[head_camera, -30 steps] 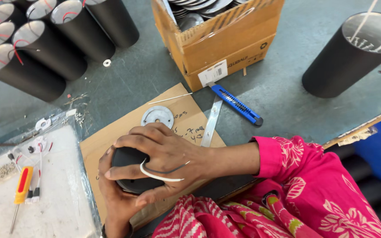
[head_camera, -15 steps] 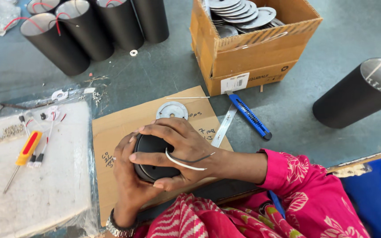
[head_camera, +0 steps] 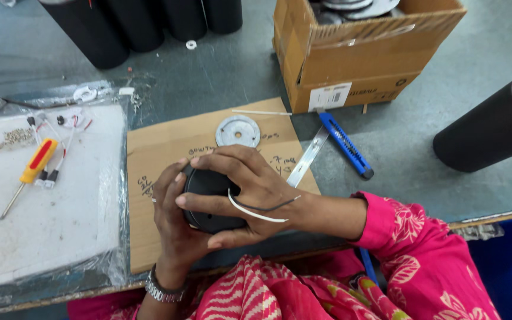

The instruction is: The person assembles a black cylindrical light fixture at a factory workbench. They thread a wire through the housing, insert an LED driver module with wires into the cylinder, connect the driver's wires to a connector, press the driver into place, and attach a metal base plate to the bottom of the housing before setting the unit aside.

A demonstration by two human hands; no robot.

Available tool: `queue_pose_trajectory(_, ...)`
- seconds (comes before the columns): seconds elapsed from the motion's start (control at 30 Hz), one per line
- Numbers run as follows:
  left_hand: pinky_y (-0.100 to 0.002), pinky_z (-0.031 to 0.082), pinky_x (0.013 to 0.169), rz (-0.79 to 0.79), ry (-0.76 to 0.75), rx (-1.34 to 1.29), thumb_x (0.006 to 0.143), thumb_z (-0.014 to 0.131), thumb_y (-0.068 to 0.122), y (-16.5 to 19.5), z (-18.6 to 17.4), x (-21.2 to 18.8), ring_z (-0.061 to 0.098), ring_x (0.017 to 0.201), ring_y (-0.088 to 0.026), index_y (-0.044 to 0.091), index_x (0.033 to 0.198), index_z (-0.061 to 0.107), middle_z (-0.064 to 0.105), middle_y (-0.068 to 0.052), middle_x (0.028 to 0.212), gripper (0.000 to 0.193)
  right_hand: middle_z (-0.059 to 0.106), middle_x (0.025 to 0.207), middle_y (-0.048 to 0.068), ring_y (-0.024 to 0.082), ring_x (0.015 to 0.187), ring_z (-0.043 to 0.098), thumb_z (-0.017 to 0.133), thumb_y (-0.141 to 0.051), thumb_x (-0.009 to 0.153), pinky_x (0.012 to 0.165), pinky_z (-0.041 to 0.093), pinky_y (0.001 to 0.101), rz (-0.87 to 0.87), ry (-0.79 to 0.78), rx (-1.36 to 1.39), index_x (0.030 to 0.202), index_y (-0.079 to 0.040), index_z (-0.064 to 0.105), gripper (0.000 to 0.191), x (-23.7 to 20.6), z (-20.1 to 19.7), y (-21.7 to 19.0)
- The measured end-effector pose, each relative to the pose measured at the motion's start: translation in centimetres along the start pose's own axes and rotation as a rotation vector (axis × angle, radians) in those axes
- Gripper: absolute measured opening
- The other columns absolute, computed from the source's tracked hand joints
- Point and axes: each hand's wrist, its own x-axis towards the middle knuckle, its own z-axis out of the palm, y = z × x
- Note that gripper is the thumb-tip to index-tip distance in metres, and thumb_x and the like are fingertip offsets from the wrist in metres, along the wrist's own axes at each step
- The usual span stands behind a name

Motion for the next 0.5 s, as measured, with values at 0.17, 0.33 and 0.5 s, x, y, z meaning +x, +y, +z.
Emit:
queue_pose_trajectory(0.17,-0.052,0.046,0.116,-0.018,-0.014,0.035,0.084,0.079,0.051,0.3,-0.2,-0.6,0.054,0.142,-0.040,0.011,0.154,0.032,0.047,-0.022,0.153,0.093,0.045,0.152,0.016,0.038,0.142,0.046,0.066,-0.060,0.100,0.119,0.040,0.0481,0.037,0.021,-0.007,0.146,-0.024,0.059,0.059,-0.2,0.3,-0.6)
queue_pose_trajectory(0.33,-0.055,0.045,0.119,-0.033,-0.005,0.128,0.087,0.078,0.046,0.8,0.2,-0.5,0.052,0.142,-0.042,0.008,0.153,0.031,0.046,-0.023,0.153,0.089,0.047,0.150,0.017,0.039,0.139,0.046,0.066,-0.059,0.099,0.119,0.040,0.0498,0.065,0.051,-0.012,0.145,-0.023,0.058,0.060,-0.2,0.5,-0.3)
queue_pose_trajectory(0.5,-0.054,0.042,0.116,-0.076,0.037,0.314,0.093,0.080,0.040,2.6,1.1,-1.4,0.049,0.144,-0.043,0.006,0.155,0.028,0.042,-0.025,0.155,0.088,0.048,0.150,0.017,0.038,0.136,0.048,0.065,-0.057,0.099,0.120,0.039,0.0500,0.066,0.033,0.062,0.147,-0.024,0.058,0.059,-0.3,0.3,0.9)
